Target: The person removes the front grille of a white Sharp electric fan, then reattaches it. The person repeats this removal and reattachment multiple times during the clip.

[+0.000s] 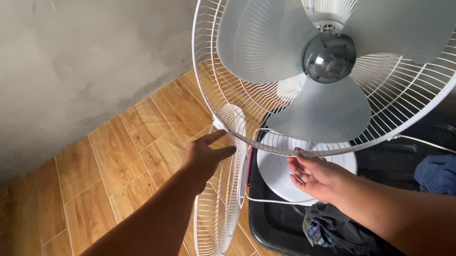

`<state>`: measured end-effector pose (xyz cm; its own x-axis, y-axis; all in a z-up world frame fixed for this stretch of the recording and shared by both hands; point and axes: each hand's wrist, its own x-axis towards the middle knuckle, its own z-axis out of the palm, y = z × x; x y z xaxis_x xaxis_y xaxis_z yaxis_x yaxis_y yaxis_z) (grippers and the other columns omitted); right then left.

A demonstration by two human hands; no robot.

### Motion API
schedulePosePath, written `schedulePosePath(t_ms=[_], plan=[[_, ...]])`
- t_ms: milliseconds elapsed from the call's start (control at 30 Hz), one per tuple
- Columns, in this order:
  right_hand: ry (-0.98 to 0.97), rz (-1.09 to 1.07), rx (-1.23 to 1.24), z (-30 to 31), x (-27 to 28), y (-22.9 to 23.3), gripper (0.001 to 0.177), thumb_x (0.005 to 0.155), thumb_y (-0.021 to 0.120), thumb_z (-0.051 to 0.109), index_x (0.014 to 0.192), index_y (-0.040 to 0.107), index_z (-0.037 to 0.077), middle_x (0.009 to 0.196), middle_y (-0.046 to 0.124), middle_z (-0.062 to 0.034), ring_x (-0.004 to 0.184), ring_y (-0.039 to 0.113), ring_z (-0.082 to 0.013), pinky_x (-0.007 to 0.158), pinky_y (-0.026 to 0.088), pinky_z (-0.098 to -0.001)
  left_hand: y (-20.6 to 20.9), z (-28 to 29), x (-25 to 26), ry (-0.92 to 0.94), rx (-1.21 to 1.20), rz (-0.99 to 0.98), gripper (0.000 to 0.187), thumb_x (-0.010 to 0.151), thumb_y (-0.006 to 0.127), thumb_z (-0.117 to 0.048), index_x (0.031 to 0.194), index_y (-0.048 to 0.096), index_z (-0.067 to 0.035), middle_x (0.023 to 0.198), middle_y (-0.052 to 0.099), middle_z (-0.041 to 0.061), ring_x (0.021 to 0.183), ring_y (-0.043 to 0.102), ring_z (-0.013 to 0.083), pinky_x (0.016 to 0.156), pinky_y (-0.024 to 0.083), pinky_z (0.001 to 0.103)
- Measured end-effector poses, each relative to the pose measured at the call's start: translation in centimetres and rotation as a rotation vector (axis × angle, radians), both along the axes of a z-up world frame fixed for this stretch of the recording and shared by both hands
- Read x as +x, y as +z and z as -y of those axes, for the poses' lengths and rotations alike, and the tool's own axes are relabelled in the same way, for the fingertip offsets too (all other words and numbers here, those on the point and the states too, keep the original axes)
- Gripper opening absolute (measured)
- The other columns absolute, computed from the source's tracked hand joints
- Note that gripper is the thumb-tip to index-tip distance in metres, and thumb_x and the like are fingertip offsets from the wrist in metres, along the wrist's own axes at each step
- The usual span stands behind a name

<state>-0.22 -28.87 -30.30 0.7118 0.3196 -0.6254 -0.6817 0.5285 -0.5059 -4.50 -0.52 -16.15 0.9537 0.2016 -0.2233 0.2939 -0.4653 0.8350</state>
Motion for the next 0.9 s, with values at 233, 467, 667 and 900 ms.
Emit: schedulePosePath(t_ms=[233, 467, 667, 900], plan=[[0.046, 0.053, -0.058, 0.2, -0.1, 0.1, 0.007, 0.097, 0.065, 0.025, 0.097, 0.066, 0.018, 0.101, 0.069, 0.0031, 0.100, 0.062, -0.0114, 0.098, 0.045, -0.0391, -0.9, 1.8, 2.2, 0.123, -0.179, -0.103, 0.054, 0.084, 0.081, -0.037, 0.133, 0.068, -0.019, 0.132, 0.070, 0.024, 0.131, 0.061, 0.0321, 0.106, 0.047, 0.046], [0.007, 0.034, -0.036, 0.6, -1.1, 1.0, 0.016, 0.093, 0.070, 0.024, 0.106, 0.060, 0.024, 0.107, 0.067, 0.0044, 0.101, 0.059, -0.0115, 0.096, 0.045, -0.0395, -1.6, 2.0, 2.6, 0.111, -0.177, -0.167, 0.043, 0.090, 0.071, -0.040, 0.130, 0.073, -0.023, 0.139, 0.063, 0.019, 0.136, 0.054, 0.0327, 0.109, 0.043, 0.049], [-0.029, 0.008, -0.053, 0.4, -1.0, 1.1, 0.019, 0.091, 0.069, 0.024, 0.106, 0.059, 0.027, 0.107, 0.066, 0.0040, 0.100, 0.058, -0.0129, 0.095, 0.046, -0.0403, -0.7, 2.7, 2.0, 0.075, -0.092, -0.089, 0.042, 0.094, 0.069, -0.043, 0.128, 0.071, -0.018, 0.115, 0.073, 0.013, 0.098, 0.062, 0.0224, 0.083, 0.050, 0.042], [-0.041, 0.023, -0.026, 0.7, -0.6, 0.9, 0.018, 0.091, 0.070, 0.027, 0.103, 0.056, 0.025, 0.103, 0.064, 0.0045, 0.100, 0.059, -0.0126, 0.095, 0.046, -0.0408, -1.1, 2.7, 1.9, 0.094, -0.126, -0.111, 0.037, 0.097, 0.066, -0.041, 0.124, 0.075, -0.018, 0.075, 0.061, 0.011, 0.055, 0.038, 0.0179, 0.049, 0.039, 0.037]])
